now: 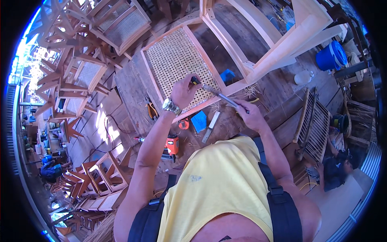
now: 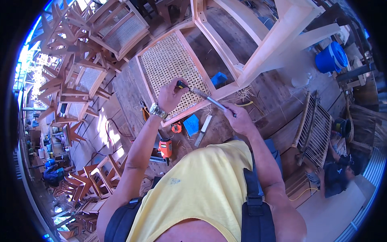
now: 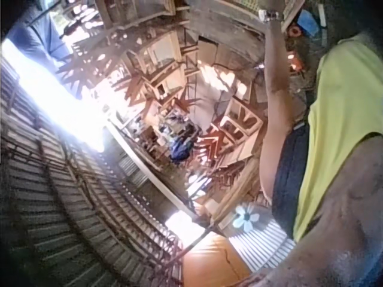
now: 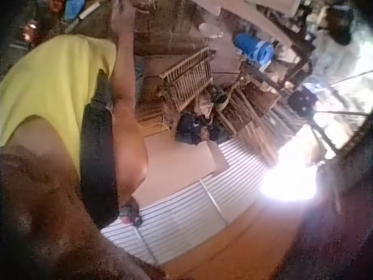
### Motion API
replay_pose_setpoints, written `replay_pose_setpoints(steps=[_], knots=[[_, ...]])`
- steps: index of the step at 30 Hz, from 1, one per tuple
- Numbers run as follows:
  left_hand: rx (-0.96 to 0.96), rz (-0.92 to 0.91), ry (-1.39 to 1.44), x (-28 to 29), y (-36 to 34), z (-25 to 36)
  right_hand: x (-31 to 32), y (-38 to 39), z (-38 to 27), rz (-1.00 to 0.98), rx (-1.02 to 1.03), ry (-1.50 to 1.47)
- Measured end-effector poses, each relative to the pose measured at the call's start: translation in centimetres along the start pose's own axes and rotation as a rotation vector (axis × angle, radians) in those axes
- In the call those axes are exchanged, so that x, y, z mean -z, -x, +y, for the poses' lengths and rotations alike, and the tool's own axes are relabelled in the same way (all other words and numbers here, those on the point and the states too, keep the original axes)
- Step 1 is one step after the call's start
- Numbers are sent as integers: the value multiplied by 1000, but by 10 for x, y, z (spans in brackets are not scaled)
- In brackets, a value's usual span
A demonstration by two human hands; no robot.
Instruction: The person is using a hammer and a tool to secure or adjust the cane webbing on a wooden chair seat frame.
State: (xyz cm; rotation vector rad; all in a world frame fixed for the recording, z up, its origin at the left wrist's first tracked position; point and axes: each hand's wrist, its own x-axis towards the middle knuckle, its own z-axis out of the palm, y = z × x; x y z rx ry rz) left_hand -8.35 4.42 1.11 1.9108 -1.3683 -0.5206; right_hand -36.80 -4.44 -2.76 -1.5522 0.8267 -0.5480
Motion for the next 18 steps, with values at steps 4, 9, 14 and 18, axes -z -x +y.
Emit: replay_pose_setpoints(steps=[4, 9, 14, 18], knots=[[-20, 4, 71, 0, 2, -5, 12, 7, -8, -15, -166, -114], [16, -86, -3, -2, 4, 1, 0, 7, -7, -66, -59, 53], [29, 5, 95, 1, 14, 4, 11, 14, -13, -35, -111, -22], [10, 7, 108, -9, 18, -1, 7, 15, -13, 30, -67, -53]])
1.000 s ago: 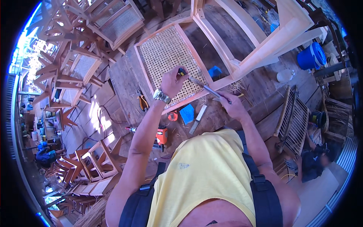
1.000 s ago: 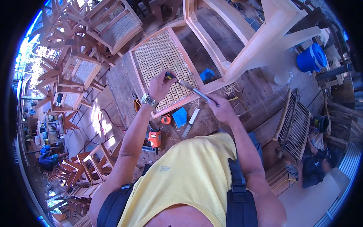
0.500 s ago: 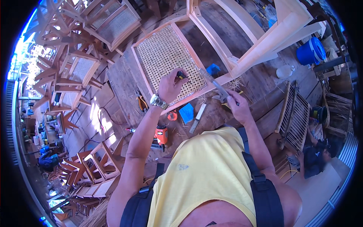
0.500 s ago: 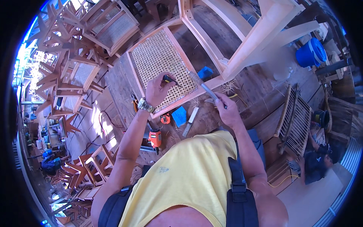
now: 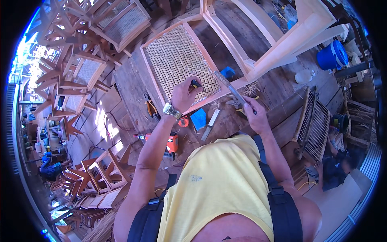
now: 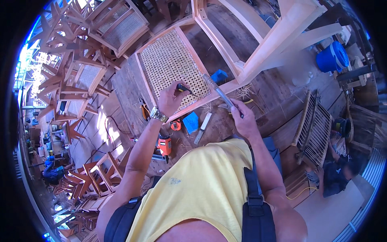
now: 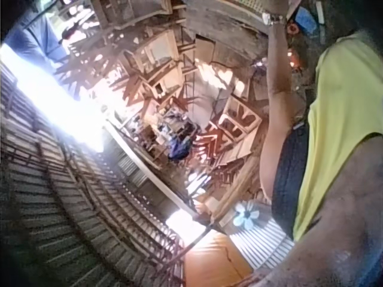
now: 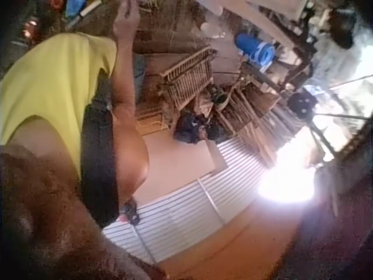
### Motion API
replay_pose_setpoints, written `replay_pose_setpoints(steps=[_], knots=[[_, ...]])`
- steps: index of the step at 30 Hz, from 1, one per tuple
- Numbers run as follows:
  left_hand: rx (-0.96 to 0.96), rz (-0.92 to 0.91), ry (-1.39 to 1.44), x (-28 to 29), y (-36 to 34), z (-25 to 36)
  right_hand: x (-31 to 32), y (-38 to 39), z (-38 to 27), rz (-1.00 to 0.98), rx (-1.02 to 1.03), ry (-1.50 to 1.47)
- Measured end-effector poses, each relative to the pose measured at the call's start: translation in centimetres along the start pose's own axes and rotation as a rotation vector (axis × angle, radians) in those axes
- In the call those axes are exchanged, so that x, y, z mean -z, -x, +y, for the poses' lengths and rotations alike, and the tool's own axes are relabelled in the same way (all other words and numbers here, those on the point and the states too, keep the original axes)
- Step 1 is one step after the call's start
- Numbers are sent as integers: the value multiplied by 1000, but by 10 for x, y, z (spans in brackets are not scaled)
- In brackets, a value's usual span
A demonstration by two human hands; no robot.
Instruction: The person is using a hammer and a tool to secure or adjust the cane webbing on a wooden chair seat frame.
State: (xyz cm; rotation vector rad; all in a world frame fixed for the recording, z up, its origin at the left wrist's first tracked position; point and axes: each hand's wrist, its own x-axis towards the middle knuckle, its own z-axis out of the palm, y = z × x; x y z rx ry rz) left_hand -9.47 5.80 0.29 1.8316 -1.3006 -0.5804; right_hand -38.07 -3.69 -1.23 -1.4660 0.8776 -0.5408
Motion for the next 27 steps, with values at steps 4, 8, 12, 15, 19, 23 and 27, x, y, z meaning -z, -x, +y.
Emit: replay_pose_setpoints(steps=[4, 8, 12, 15, 19, 23, 27], knots=[[2, 18, -13, -3, 6, -7, -5, 5, 16, -145, 161, 232], [129, 119, 121, 20, 24, 7, 18, 31, 14, -14, -50, -30], [246, 354, 516, 39, 65, -39, 60, 65, 15, 62, -264, -261], [285, 463, 873, 39, 92, -53, 81, 100, 4, 113, -355, -190], [327, 508, 1030, 19, 110, -51, 86, 124, -15, 267, -418, 130], [382, 401, 1031, -14, 117, -17, 91, 125, 9, 360, -383, 170], [378, 187, 753, -57, 140, 5, 116, 117, 45, 297, -263, 267]])
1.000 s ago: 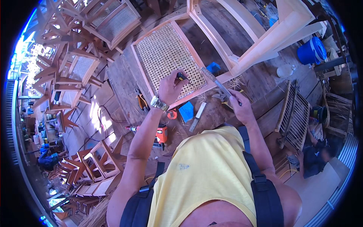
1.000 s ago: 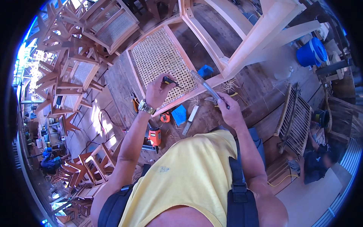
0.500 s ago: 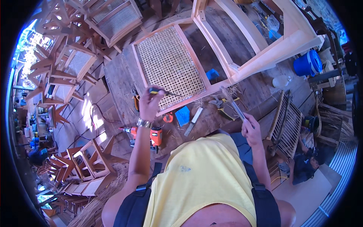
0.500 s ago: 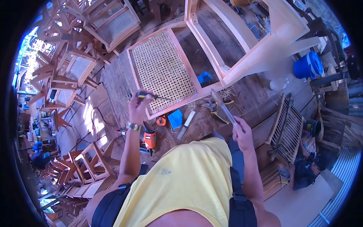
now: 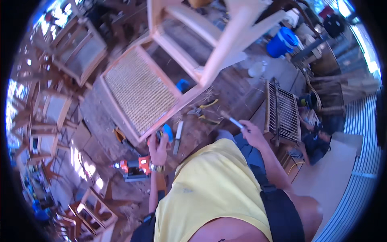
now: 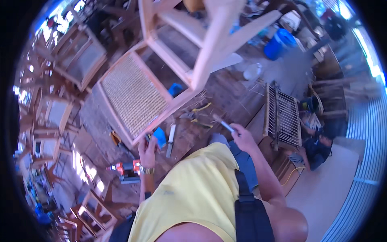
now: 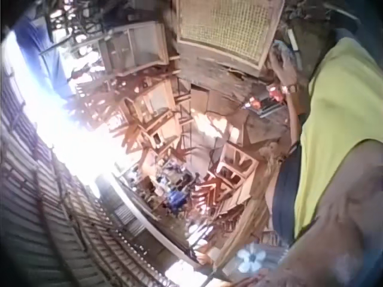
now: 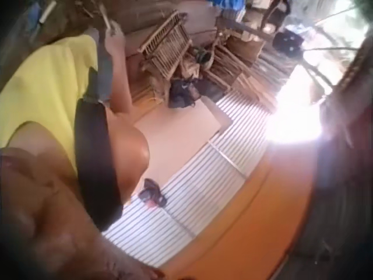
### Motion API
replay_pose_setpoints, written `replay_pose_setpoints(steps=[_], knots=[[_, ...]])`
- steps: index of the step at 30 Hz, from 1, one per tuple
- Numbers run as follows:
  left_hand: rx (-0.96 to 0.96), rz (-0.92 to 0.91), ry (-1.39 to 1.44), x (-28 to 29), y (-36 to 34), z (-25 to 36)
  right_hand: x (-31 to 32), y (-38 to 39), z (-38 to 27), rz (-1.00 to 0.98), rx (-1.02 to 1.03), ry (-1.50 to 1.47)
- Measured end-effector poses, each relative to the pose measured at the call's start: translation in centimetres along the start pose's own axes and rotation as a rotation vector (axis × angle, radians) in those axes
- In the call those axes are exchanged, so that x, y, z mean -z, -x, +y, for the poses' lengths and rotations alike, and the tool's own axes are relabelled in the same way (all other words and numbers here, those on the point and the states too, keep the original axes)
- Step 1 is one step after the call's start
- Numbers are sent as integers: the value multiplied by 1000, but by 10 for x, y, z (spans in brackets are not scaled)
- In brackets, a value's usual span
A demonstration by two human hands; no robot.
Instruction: The person is using a hammer and a tool to secure or adjust the cane webbing on a wooden chair seat frame.
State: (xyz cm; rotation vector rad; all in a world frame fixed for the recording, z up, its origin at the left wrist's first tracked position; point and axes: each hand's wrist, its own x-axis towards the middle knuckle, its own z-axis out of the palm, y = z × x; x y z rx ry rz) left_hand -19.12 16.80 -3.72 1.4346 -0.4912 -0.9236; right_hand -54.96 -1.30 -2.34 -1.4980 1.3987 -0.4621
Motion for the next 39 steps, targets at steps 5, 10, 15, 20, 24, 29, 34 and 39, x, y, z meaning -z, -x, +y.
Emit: replay_pose_setpoints(steps=[5, 10, 15, 20, 24, 29, 34, 39], knots=[[-128, -58, -617, -45, 29, -44, 53, -11, 23, -271, 94, 410], [-77, -35, -792, -94, 53, -83, 130, -19, 65, -430, -96, 280], [238, -78, -676, -181, 45, -74, 167, -29, 211, -84, -88, 428], [55, -283, -793, -241, 29, -80, 196, -16, 203, 170, -468, -445], [-11, -375, -713, -265, 8, -90, 202, -25, 185, 122, -436, -195], [99, -296, -766, -286, -12, -81, 188, -37, 138, -92, -185, -188], [70, 36, -683, -293, -15, -100, 155, -85, 131, -215, 186, 12], [191, 487, -363, -303, -11, -120, 142, -167, 91, -426, 521, 16]])
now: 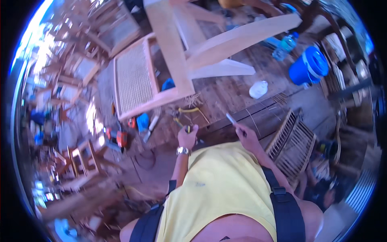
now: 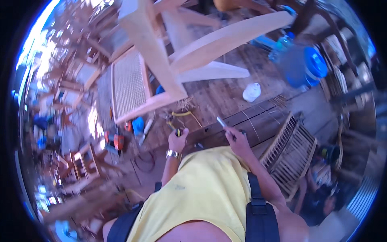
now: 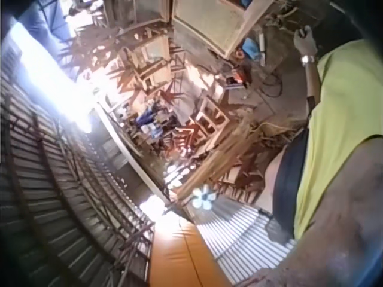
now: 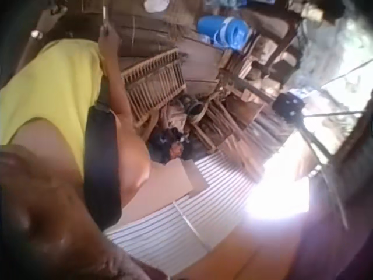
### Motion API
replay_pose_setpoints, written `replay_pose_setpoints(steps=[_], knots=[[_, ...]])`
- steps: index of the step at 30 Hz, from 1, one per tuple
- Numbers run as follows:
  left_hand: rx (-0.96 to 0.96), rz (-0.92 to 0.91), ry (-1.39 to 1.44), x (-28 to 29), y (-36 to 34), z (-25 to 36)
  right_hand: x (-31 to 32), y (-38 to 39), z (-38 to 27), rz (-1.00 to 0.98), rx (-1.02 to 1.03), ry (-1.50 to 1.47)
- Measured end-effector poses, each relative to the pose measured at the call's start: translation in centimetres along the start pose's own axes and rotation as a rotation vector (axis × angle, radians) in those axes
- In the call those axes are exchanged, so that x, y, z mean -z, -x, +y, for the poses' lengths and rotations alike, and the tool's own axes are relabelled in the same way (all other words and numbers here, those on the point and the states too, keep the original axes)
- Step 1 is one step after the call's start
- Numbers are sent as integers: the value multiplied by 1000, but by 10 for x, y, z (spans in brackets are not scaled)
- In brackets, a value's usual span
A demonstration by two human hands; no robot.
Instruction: The person is using a hammer and a tool to secure or adjust the cane webbing on a wooden chair seat frame.
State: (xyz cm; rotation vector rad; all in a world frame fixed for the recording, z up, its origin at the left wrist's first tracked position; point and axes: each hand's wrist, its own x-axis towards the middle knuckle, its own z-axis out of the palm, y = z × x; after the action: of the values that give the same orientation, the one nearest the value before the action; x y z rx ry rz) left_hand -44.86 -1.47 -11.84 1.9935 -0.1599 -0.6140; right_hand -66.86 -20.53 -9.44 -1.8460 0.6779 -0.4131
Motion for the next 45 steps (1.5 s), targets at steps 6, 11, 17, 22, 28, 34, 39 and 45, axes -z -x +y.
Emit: replay_pose_setpoints(steps=[6, 11, 17, 22, 28, 34, 39, 45], knots=[[111, 281, 250, -43, -2, 12, 7, -103, 50, 26, 92, 99], [181, 361, 404, -77, -8, -2, 2, -139, 107, -38, 54, 188], [194, 295, 535, -89, 12, -2, 21, -135, 111, -401, -241, 56], [173, 199, 325, -101, 1, 12, 22, -132, 145, -456, -276, 187], [67, 107, 264, -110, -20, -4, 8, -124, 124, -321, -512, -93], [86, -5, 275, -123, -51, -46, -4, -123, 123, -98, 170, -85], [77, 113, -115, -123, -42, -22, 18, -109, 60, 41, 312, 211], [183, -31, 0, -133, -38, -23, 31, -107, 51, -4, 282, 174]])
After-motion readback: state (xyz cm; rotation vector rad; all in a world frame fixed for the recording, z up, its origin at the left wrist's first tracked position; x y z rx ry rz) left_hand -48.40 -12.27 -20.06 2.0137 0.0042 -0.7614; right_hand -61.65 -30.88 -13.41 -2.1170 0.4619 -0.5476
